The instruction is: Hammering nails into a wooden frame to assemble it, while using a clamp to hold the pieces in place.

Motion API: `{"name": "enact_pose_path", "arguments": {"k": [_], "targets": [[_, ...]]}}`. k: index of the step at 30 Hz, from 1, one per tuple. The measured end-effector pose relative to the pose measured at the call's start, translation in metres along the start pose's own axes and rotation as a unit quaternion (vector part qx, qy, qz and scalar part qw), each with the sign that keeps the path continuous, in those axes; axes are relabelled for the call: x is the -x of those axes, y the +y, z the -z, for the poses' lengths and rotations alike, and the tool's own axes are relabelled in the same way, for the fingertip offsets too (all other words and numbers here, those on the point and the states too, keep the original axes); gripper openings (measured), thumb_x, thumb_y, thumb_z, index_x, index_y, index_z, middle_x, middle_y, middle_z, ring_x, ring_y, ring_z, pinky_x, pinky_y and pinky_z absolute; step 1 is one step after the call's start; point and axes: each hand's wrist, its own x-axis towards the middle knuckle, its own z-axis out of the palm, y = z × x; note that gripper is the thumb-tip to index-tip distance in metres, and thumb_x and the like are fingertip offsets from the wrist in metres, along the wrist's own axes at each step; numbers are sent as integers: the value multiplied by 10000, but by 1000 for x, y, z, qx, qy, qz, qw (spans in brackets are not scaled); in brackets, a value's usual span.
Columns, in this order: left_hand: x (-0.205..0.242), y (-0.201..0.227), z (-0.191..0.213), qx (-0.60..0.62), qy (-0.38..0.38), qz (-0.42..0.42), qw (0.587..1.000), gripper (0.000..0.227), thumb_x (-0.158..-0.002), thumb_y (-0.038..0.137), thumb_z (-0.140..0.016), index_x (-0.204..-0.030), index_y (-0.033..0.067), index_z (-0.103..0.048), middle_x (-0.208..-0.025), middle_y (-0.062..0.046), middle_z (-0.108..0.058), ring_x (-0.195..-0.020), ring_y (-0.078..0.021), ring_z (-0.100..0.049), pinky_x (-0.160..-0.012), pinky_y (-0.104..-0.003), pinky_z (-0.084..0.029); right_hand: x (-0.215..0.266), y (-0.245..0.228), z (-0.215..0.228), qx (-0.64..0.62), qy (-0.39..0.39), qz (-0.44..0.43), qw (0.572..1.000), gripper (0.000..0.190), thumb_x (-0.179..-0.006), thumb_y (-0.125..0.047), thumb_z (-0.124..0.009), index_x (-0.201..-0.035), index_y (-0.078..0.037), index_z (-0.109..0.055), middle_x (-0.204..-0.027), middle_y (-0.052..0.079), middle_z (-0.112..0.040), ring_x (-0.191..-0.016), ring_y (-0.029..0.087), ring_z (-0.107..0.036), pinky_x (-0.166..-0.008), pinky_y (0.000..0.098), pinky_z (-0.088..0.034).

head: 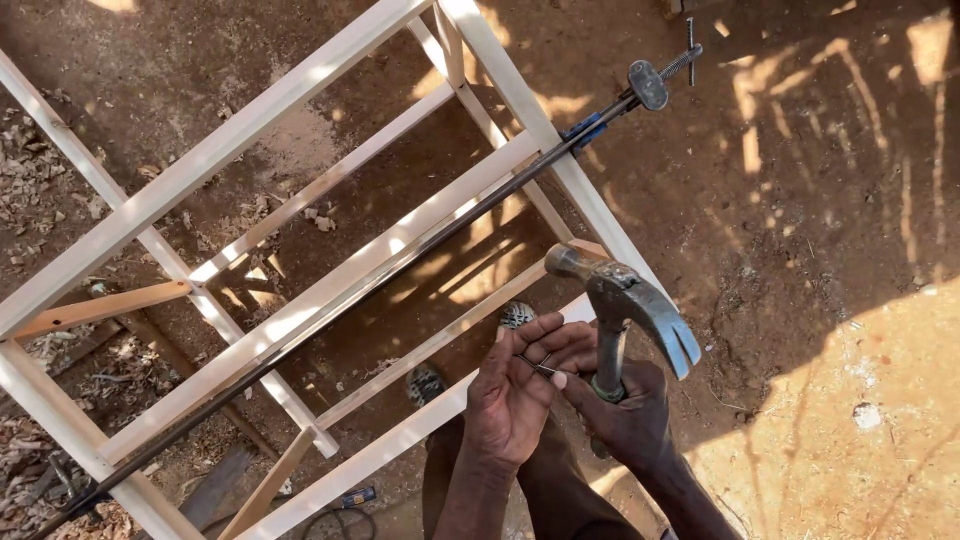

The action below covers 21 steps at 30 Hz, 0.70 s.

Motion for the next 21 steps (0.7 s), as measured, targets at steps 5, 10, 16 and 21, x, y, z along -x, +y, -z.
{"name": "enact_pose_path", "arguments": {"k": [5, 10, 16, 21], "targets": [[-5, -14, 35, -107, 93, 8, 990, 412, -993, 334, -646, -1131, -48, -715, -957, -157, -761, -925, -244, -730, -860, -395, -592, -4, -6, 10, -97, -9, -27, 995, 70, -870, -73, -734, -901, -10, -732, -417, 59, -569, -271, 124, -516, -275, 245, -424], [-9, -30, 55, -222, 110, 53, 967, 248, -872, 106, -812, -1041, -70, -766, -758, -137, -683, -627, -199, -591, -579, -348, -465, 2, 29, 12, -152, 73, -194, 966, 141, -816, -56, -762, -789, 76, -724, -365, 113, -489, -241, 200, -471, -252, 348, -399], [-30, -30, 66, -272, 122, 35, 954, 184, -808, 57, -865, -931, -57, -789, -707, -100, -693, -563, -152, -523, -563, -316, -452, 3, 65, 3, -245, 107, -217, 939, 89, -820, 27, -735, -815, 102, -687, -364, 120, -404, -223, 218, -394, -247, 372, -338], [-47, -16, 54, -313, 107, 28, 943, 133, -832, 67, -850, -912, -24, -795, -778, -99, -753, -615, -132, -585, -580, -289, -479, -11, 77, -3, -276, 116, -195, 934, 76, -845, 14, -727, -848, 77, -684, -381, 85, -394, -224, 197, -397, -231, 353, -348]]}}
